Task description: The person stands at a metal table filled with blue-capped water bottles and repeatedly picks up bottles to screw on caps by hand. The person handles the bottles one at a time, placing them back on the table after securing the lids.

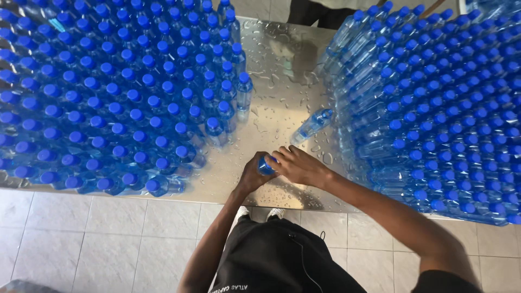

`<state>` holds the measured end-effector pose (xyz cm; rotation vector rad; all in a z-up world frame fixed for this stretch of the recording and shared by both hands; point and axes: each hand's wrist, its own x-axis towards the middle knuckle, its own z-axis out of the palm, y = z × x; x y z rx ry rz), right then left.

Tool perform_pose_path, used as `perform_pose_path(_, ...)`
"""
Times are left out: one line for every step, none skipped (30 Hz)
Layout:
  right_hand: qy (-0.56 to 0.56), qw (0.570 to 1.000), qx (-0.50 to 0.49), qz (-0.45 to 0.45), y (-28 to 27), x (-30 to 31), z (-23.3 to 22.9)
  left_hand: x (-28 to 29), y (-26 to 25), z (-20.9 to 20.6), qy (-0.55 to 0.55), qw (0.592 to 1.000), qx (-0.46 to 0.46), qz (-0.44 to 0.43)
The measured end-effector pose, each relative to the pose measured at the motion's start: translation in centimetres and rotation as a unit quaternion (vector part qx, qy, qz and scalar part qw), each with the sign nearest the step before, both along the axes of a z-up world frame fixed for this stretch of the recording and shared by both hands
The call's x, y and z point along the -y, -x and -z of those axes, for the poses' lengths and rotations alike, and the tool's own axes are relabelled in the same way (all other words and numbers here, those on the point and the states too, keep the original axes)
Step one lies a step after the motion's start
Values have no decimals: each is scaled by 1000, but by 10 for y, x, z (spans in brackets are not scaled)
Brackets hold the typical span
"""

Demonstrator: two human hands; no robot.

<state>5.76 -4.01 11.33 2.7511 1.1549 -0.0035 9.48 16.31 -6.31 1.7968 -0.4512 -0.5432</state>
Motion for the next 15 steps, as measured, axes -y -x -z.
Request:
perform_pose_path(3,1000,3,3,1,4,-3,2,0,-4,3,1000,3,3)
perform_pose_path(14,999,-37,27,2,8,-6,4,0,-8,-29,999,25,28)
perform_pose_path(26,995,-81,49,5,12,-8,5,3,-11,-61,996,44,50)
perform_pose_path(29,995,-81,48,14,17,-13,9,8,-21,-57,996,44,49)
perform_pose_path(0,989,-111,102,23,20,-17,10,13,-32,-65,992,80,66)
perform_pose_path(-30,977,-140,156,32,23,-20,11,18,-42,-72,987,116,83)
perform_pose_path(-29,977,-142,158,42,28,-11,13,27,-34,-71,987,115,85)
perform_pose_path(-99,943,-194,252,52,34,-2,16,35,-27,-89,978,172,72)
perform_pose_path(-167,893,-238,342,60,42,6,22,41,-20,-104,965,231,60)
perform_pose_path(-167,893,-236,345,62,45,-9,29,43,-35,-102,965,233,62)
perform_pose_path(-165,884,-240,366,66,47,-22,35,47,-49,-113,949,292,46)
perform_pose_path(-164,874,-244,387,71,50,-36,42,51,-63,-124,928,349,29)
perform_pose_path(-167,869,-241,399,78,51,-50,40,51,-81,-119,928,351,41)
perform_pose_path(-166,851,-247,432,86,52,-65,39,51,-99,-116,932,333,87)
perform_pose_path(-163,834,-254,461,92,55,-79,38,51,-117,-114,934,312,128)
